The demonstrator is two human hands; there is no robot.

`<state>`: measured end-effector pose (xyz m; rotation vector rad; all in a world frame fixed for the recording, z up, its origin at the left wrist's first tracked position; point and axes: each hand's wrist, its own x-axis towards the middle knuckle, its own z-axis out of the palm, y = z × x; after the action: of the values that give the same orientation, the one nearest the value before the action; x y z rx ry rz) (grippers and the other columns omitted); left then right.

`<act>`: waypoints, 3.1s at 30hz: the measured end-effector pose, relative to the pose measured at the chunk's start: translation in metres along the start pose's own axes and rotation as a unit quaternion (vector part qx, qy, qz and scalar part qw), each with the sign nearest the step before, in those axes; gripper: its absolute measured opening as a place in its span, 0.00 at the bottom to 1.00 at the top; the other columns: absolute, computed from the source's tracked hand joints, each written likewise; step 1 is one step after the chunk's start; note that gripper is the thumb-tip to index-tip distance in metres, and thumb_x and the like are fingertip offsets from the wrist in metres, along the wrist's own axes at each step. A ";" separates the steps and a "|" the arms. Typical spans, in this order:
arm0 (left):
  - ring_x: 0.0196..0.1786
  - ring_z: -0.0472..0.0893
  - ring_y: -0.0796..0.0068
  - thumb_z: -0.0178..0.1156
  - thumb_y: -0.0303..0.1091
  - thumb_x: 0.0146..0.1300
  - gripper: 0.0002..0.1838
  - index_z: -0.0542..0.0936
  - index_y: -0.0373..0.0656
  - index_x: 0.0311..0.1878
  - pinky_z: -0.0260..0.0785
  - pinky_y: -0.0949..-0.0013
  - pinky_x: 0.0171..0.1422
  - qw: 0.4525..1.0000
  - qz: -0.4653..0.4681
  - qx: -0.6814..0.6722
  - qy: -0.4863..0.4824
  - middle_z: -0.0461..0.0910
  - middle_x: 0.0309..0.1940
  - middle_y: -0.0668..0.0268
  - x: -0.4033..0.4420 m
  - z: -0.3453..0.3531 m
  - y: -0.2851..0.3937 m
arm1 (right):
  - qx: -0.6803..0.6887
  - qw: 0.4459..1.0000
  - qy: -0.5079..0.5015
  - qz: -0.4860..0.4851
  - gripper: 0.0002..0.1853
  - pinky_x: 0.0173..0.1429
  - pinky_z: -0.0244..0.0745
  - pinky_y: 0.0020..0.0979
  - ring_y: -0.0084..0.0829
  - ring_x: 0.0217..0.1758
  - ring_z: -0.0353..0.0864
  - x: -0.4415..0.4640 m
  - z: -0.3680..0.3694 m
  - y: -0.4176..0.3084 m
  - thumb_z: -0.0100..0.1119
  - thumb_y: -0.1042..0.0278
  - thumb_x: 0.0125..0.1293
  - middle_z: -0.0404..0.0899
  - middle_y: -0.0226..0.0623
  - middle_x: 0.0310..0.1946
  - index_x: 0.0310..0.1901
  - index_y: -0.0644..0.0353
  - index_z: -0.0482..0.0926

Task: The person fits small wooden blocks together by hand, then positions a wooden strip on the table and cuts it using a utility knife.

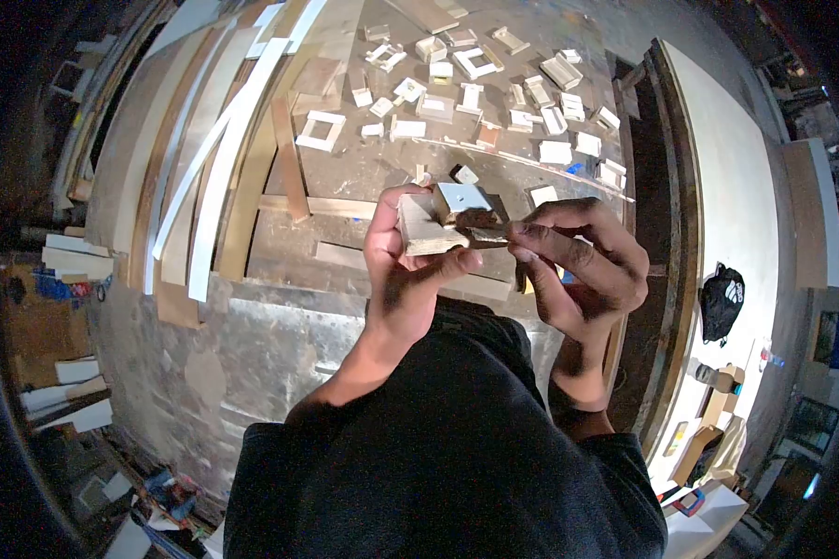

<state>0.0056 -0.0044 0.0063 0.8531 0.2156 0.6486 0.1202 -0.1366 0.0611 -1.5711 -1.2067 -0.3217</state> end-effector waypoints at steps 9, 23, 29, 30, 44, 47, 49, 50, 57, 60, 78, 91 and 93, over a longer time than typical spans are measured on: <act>0.50 0.83 0.75 0.79 0.21 0.47 0.37 0.67 0.40 0.57 0.79 0.71 0.54 0.997 0.049 0.054 -0.007 0.82 0.48 0.62 -0.003 -0.001 0.009 | 0.009 0.998 0.004 0.055 0.12 0.36 0.78 0.26 0.30 0.34 0.84 -0.004 -0.005 -0.006 0.73 0.74 0.48 0.83 0.36 0.34 0.38 0.56 0.91; 0.54 0.81 0.73 0.80 0.22 0.47 0.37 0.66 0.41 0.56 0.79 0.70 0.57 0.989 0.098 0.111 -0.030 0.75 0.52 0.63 -0.005 -0.005 0.008 | 0.078 0.995 -0.007 0.059 0.10 0.42 0.78 0.27 0.31 0.36 0.84 -0.013 -0.002 -0.009 0.70 0.79 0.46 0.84 0.39 0.34 0.34 0.65 0.89; 0.56 0.80 0.70 0.81 0.23 0.46 0.37 0.66 0.41 0.55 0.77 0.66 0.61 0.983 0.140 0.112 -0.039 0.75 0.52 0.61 -0.002 -0.002 0.006 | 0.076 0.993 0.004 0.085 0.10 0.41 0.76 0.27 0.31 0.35 0.83 -0.013 0.000 -0.007 0.69 0.79 0.44 0.84 0.39 0.32 0.32 0.65 0.88; 0.55 0.80 0.70 0.80 0.23 0.46 0.36 0.66 0.41 0.55 0.77 0.66 0.61 0.982 0.149 0.110 -0.041 0.74 0.52 0.60 -0.002 -0.002 0.006 | 0.077 0.993 0.003 0.085 0.10 0.41 0.76 0.27 0.31 0.35 0.83 -0.013 -0.001 -0.007 0.69 0.79 0.44 0.84 0.39 0.32 0.32 0.65 0.88; 0.58 0.78 0.69 0.80 0.24 0.48 0.36 0.66 0.38 0.55 0.72 0.65 0.65 0.964 0.191 0.180 -0.042 0.73 0.54 0.56 0.002 -0.002 0.005 | 0.102 0.987 0.018 0.124 0.11 0.41 0.78 0.26 0.30 0.36 0.85 -0.016 -0.001 0.008 0.69 0.81 0.48 0.85 0.40 0.35 0.35 0.60 0.90; 0.58 0.78 0.69 0.80 0.24 0.48 0.37 0.65 0.37 0.56 0.72 0.64 0.66 0.960 0.186 0.208 -0.038 0.73 0.55 0.55 0.005 -0.003 0.004 | 0.125 0.982 0.036 0.135 0.10 0.40 0.78 0.26 0.31 0.36 0.85 -0.014 0.001 0.005 0.70 0.81 0.48 0.84 0.40 0.35 0.34 0.60 0.90; 0.58 0.78 0.69 0.80 0.23 0.48 0.37 0.65 0.36 0.56 0.72 0.64 0.66 0.962 0.175 0.208 -0.032 0.72 0.55 0.55 0.005 -0.001 0.004 | 0.155 0.981 0.029 0.117 0.10 0.40 0.78 0.27 0.31 0.35 0.85 -0.014 0.004 0.009 0.70 0.81 0.48 0.85 0.40 0.35 0.34 0.59 0.90; 0.58 0.78 0.69 0.80 0.23 0.48 0.37 0.65 0.36 0.56 0.72 0.64 0.66 0.962 0.171 0.210 -0.032 0.72 0.55 0.55 0.006 -0.003 0.004 | 0.156 0.980 0.030 0.122 0.10 0.40 0.78 0.27 0.31 0.35 0.85 -0.013 0.006 0.008 0.70 0.81 0.48 0.85 0.40 0.35 0.34 0.59 0.90; 0.57 0.79 0.69 0.80 0.25 0.49 0.36 0.66 0.37 0.56 0.75 0.66 0.62 0.961 0.141 0.239 -0.015 0.73 0.55 0.57 0.016 -0.014 0.004 | 0.095 0.976 0.042 0.191 0.09 0.37 0.75 0.25 0.28 0.33 0.84 -0.010 0.016 0.026 0.70 0.79 0.48 0.85 0.38 0.32 0.34 0.61 0.90; 0.53 0.82 0.71 0.80 0.27 0.50 0.36 0.66 0.37 0.57 0.77 0.68 0.58 0.967 0.102 0.234 -0.003 0.77 0.53 0.59 0.020 -0.022 0.003 | 0.098 0.983 0.022 0.156 0.09 0.38 0.76 0.25 0.29 0.33 0.84 -0.006 0.018 0.029 0.70 0.77 0.49 0.85 0.37 0.32 0.34 0.60 0.90; 0.55 0.80 0.71 0.73 0.24 0.56 0.31 0.70 0.37 0.61 0.75 0.64 0.61 0.998 -0.034 0.052 0.034 0.79 0.54 0.61 0.053 -0.067 0.075 | -0.003 0.991 -0.003 0.133 0.08 0.32 0.74 0.20 0.24 0.30 0.81 0.060 0.090 -0.014 0.73 0.77 0.50 0.84 0.37 0.34 0.35 0.60 0.90; 0.60 0.79 0.68 0.54 0.29 0.73 0.13 0.75 0.37 0.57 0.72 0.61 0.67 0.961 -0.132 -0.242 -0.028 0.80 0.56 0.62 0.084 -0.173 0.095 | -0.081 0.976 -0.001 0.202 0.08 0.31 0.69 0.21 0.21 0.25 0.77 0.075 0.145 -0.016 0.70 0.82 0.52 0.83 0.36 0.28 0.36 0.62 0.88; 0.53 0.81 0.72 0.59 0.27 0.70 0.13 0.76 0.39 0.55 0.75 0.68 0.57 0.947 -0.191 -0.252 0.056 0.81 0.50 0.64 0.088 -0.174 0.104 | -0.098 0.970 -0.007 0.222 0.07 0.31 0.70 0.21 0.21 0.25 0.77 0.068 0.151 -0.012 0.69 0.81 0.53 0.83 0.36 0.28 0.35 0.62 0.88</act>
<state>-0.0449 0.2087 -0.0217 0.2667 0.2918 0.3597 0.0859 0.0262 0.0589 -1.9661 -0.8190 -0.1390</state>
